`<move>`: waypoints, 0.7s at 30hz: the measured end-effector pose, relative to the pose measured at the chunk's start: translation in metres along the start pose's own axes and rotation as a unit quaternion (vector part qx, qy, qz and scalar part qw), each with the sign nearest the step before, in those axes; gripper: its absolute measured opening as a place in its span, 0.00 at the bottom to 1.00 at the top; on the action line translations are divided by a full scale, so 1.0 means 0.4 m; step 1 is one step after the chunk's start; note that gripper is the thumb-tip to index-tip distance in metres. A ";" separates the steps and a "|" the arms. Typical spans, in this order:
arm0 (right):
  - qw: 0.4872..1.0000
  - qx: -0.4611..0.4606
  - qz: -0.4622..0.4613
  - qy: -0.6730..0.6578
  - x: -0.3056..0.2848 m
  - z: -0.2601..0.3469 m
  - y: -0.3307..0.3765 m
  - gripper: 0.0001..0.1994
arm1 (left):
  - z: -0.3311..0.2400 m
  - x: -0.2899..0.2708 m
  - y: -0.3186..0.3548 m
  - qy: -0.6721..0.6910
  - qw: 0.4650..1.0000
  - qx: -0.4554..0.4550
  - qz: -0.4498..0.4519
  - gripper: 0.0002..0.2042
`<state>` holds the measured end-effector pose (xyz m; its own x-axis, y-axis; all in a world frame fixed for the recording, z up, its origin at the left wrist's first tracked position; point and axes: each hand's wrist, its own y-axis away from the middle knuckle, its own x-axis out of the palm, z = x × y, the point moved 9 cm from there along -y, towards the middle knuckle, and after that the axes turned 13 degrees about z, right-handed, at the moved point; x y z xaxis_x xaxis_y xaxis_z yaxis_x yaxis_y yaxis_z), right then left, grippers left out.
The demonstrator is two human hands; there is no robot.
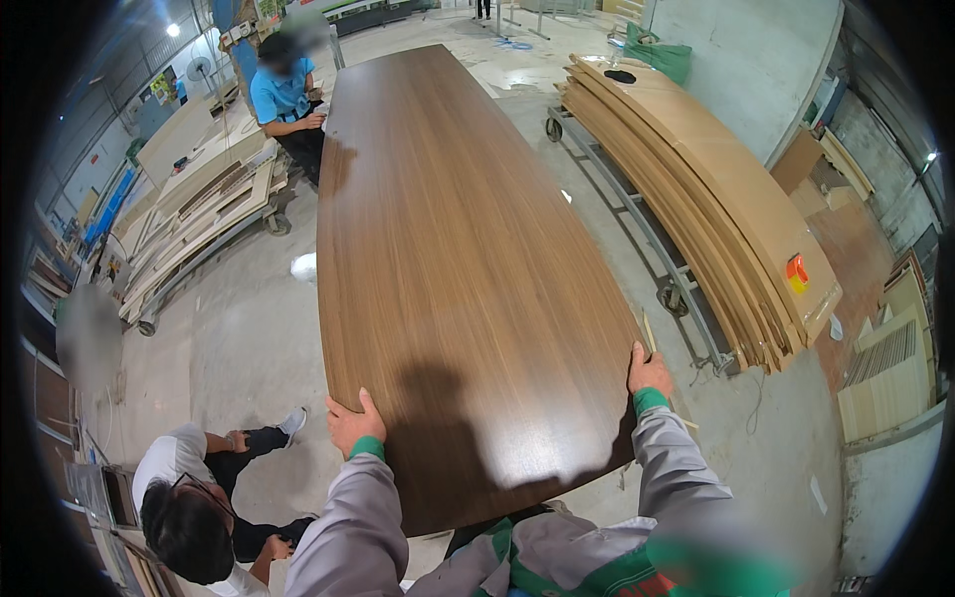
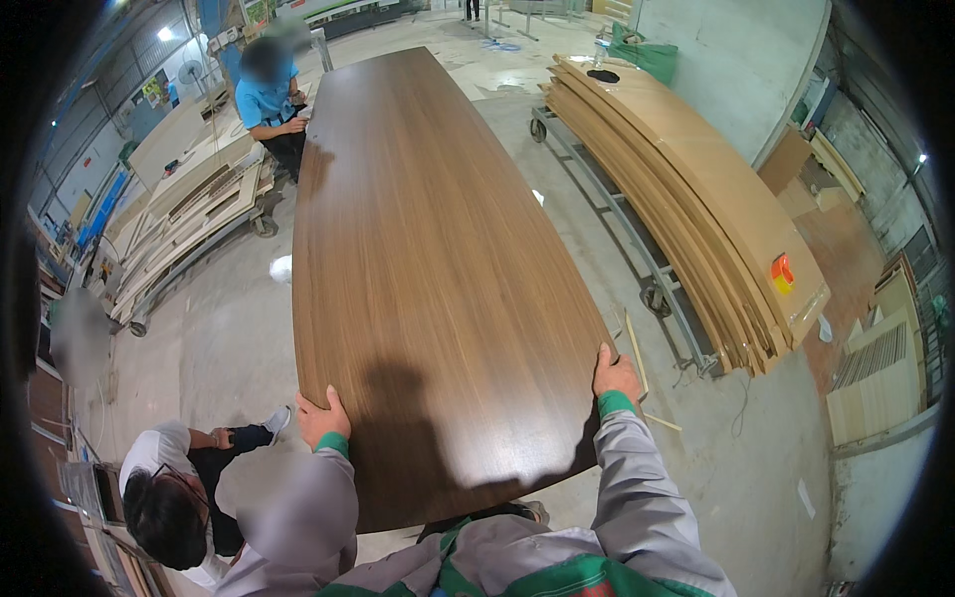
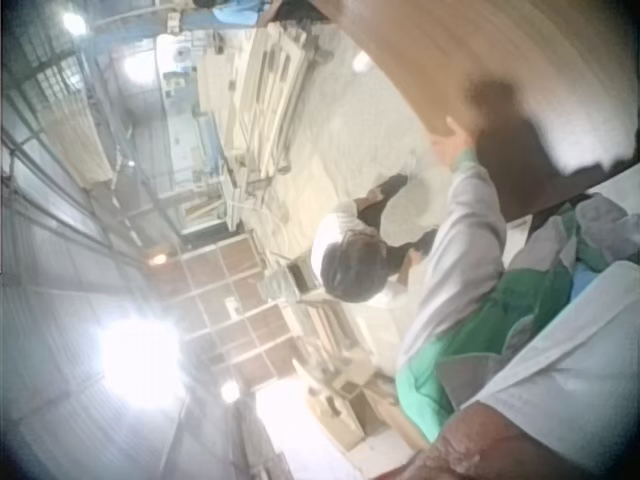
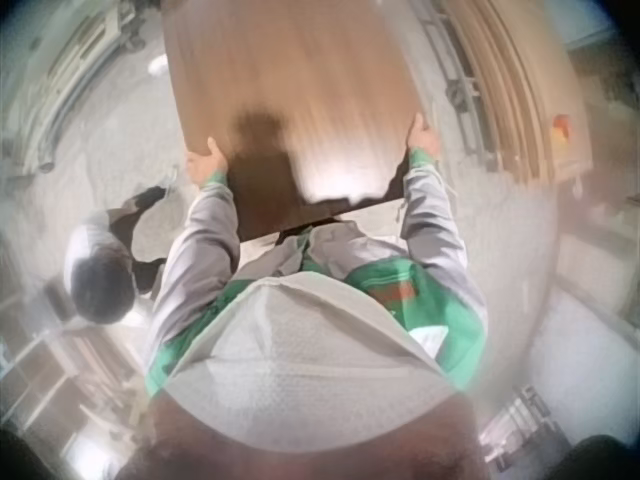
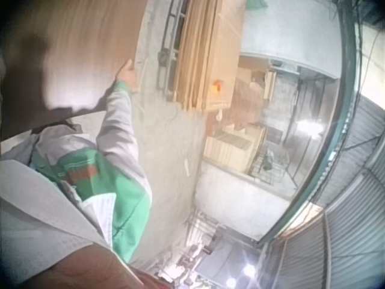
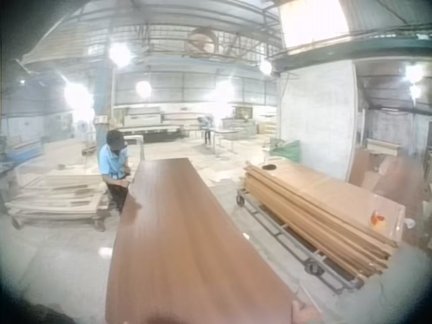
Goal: The person lifts and positions a large wooden tabletop with assistance, then uses a utility knife to trim and smooth the edges of the board. The person repeatedly scrapes along the edge to remove excess material and refine the finish.
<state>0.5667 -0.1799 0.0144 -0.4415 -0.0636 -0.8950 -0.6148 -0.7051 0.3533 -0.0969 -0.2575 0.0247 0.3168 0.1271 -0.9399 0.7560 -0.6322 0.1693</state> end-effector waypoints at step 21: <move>1.000 0.001 -0.005 0.005 0.005 -0.005 -0.004 0.40 | 0.001 0.005 0.001 -0.005 1.000 -0.012 0.010 0.42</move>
<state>0.5679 -0.1803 0.0116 -0.4290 -0.0640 -0.9010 -0.6203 -0.7042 0.3454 -0.0962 -0.2576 0.0229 0.3264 0.1064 -0.9392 0.7632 -0.6159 0.1954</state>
